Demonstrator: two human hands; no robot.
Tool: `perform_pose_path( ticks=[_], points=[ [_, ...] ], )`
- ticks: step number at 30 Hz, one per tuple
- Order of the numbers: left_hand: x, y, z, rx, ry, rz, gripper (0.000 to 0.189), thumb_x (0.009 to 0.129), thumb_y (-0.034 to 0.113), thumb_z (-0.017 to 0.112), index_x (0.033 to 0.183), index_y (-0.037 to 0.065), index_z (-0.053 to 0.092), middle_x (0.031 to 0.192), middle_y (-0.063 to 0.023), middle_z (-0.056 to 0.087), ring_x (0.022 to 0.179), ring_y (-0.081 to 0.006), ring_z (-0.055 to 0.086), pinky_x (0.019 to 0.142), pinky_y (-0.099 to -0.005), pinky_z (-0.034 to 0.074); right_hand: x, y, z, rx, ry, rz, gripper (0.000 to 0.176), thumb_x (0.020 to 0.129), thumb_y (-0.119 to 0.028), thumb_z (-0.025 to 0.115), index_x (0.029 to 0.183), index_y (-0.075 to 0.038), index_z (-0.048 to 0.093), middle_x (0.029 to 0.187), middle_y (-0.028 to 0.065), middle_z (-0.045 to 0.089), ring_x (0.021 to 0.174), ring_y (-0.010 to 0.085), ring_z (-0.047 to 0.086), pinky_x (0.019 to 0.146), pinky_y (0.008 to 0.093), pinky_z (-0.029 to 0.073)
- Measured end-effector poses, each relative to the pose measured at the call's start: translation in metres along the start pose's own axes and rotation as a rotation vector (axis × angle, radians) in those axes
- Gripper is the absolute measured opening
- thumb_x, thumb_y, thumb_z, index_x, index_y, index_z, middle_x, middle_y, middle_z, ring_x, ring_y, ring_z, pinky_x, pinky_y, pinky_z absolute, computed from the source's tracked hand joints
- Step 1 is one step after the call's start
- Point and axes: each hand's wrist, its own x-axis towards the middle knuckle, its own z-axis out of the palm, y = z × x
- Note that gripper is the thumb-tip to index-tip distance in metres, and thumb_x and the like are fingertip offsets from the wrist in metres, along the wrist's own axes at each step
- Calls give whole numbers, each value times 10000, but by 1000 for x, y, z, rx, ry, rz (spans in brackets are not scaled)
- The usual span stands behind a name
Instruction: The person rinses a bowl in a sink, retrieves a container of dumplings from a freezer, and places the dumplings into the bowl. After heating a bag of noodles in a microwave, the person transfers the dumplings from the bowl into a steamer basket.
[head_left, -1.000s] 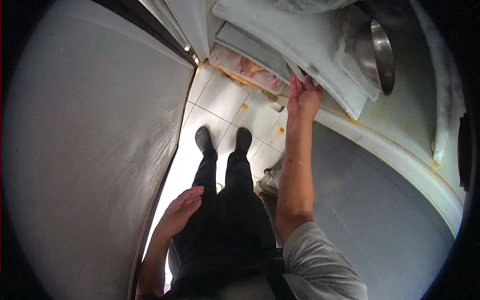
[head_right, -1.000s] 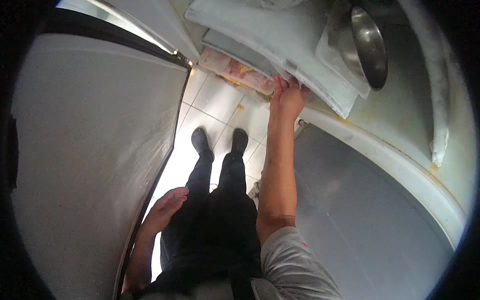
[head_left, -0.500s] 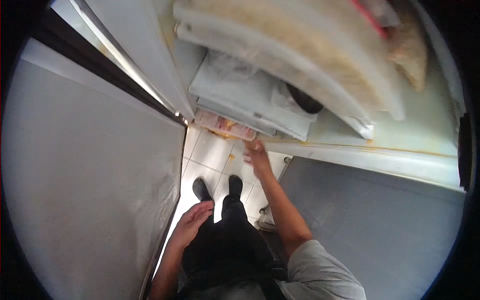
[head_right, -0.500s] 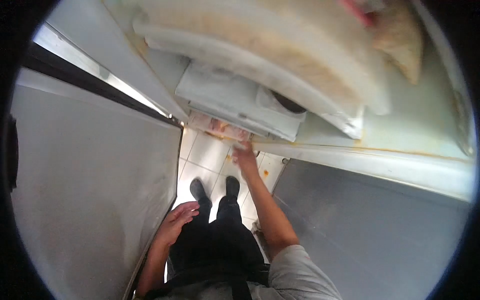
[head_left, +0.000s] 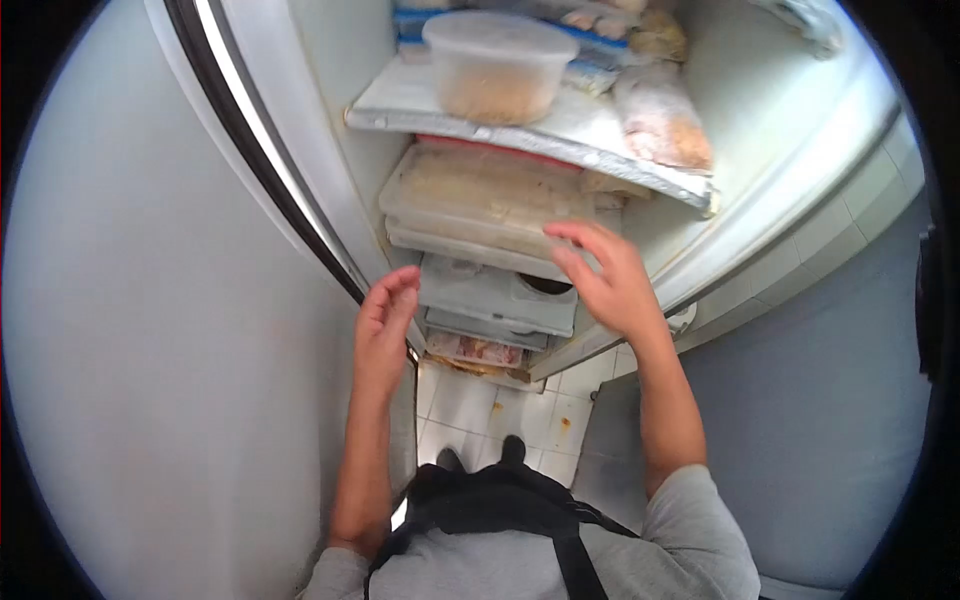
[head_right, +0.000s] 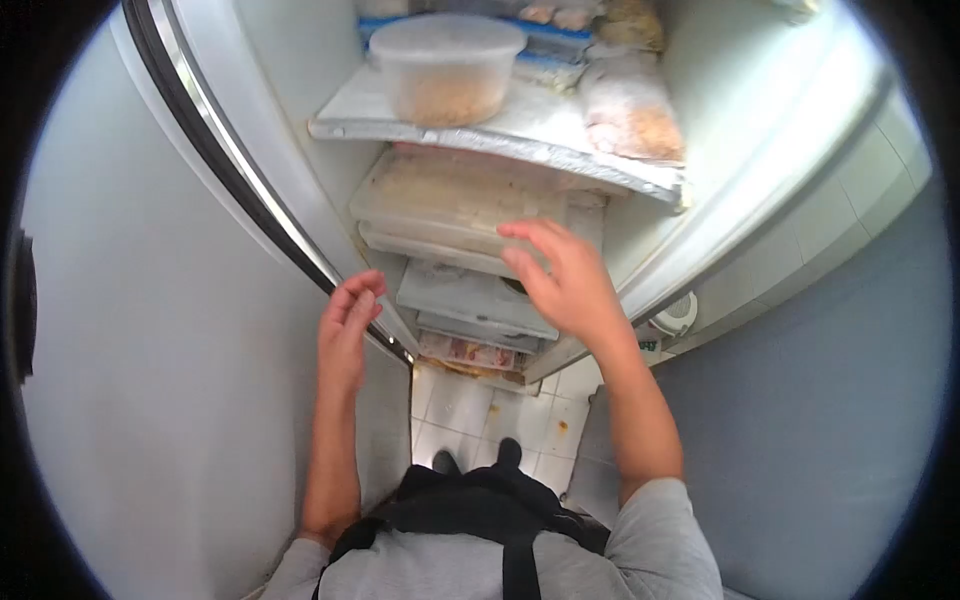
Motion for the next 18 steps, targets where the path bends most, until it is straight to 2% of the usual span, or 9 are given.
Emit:
perform_pose_path(
  ticks=[3, 4, 6, 7, 9, 12, 14, 16, 18],
  points=[
    [-16, 5, 17, 29, -84, -14, 340, 1056, 243, 615, 1352, 77, 635, 1328, -31, 663, 1267, -153, 582, 1066, -346, 436, 46, 41, 4, -199, 56, 105, 361, 964, -269, 624, 1241, -51, 699, 1189, 219, 703, 1107, 397, 670, 959, 444, 530],
    [-24, 3, 24, 46, -137, -32, 344, 1051, 225, 622, 1358, 71, 631, 1335, -39, 659, 1272, -153, 578, 1074, -342, 431, 51, 54, 6, -190, 77, 102, 361, 964, -269, 624, 1241, -51, 699, 1189, 219, 703, 1107, 397, 670, 959, 444, 530],
    [-36, -2, 36, 77, -189, -41, 348, 1046, 207, 630, 1363, 65, 627, 1342, -46, 655, 1277, -154, 573, 1082, -338, 426, 58, 74, 10, -366, 138, 165, 355, 957, -268, 622, 1220, -40, 696, 1193, 231, 699, 1115, 407, 667, 985, 496, 518],
    [-41, -5, 39, 83, -233, -41, 357, 1042, 197, 635, 1371, 59, 622, 1355, -53, 648, 1288, -159, 567, 1091, -333, 423, 57, 81, 11, -352, 151, 167, 355, 957, -268, 622, 1220, -40, 696, 1193, 231, 699, 1115, 407, 667, 985, 496, 518],
    [-42, -5, 42, 99, -284, -40, 366, 1038, 186, 641, 1378, 54, 617, 1369, -60, 641, 1299, -164, 560, 1099, -329, 420, 57, 90, 12, -540, 266, 161, 374, 951, -268, 625, 1228, -20, 673, 1207, 245, 693, 1122, 418, 661, 1002, 497, 518],
    [-40, -2, 42, 118, -280, -33, 377, 1036, 188, 645, 1384, 47, 611, 1375, -62, 634, 1317, -174, 547, 1104, -325, 419, 64, 99, 4, -502, 216, 254, 411, 942, -264, 644, 1254, 3, 643, 1229, 263, 684, 1140, 429, 655, 1017, 496, 513],
    [-34, -3, 41, 50, -195, -15, 389, 1029, 177, 664, 1387, 35, 609, 1377, -67, 629, 1298, -186, 545, 1064, -327, 438, 55, 94, 4, -497, 222, 267, 420, 930, -273, 661, 1250, 0, 645, 1224, 263, 686, 1139, 432, 657, 1014, 494, 515],
    [-23, -7, 35, 44, -195, 6, 409, 1022, 177, 668, 1404, 51, 598, 1419, -82, 598, 1320, -200, 531, 1079, -338, 431, 55, 86, 1, -507, 225, 260, 430, 919, -281, 677, 1246, -4, 647, 1220, 264, 689, 1139, 435, 658, 1012, 492, 517],
    [-15, -6, 32, 43, -186, 20, 430, 1015, 178, 673, 1421, 68, 587, 1461, -96, 568, 1342, -214, 517, 1094, -348, 423, 56, 88, 9, -455, 235, 399, 393, 871, -235, 686, 1201, -20, 677, 1214, 253, 700, 1152, 425, 661, 1019, 474, 517]
  ],
)
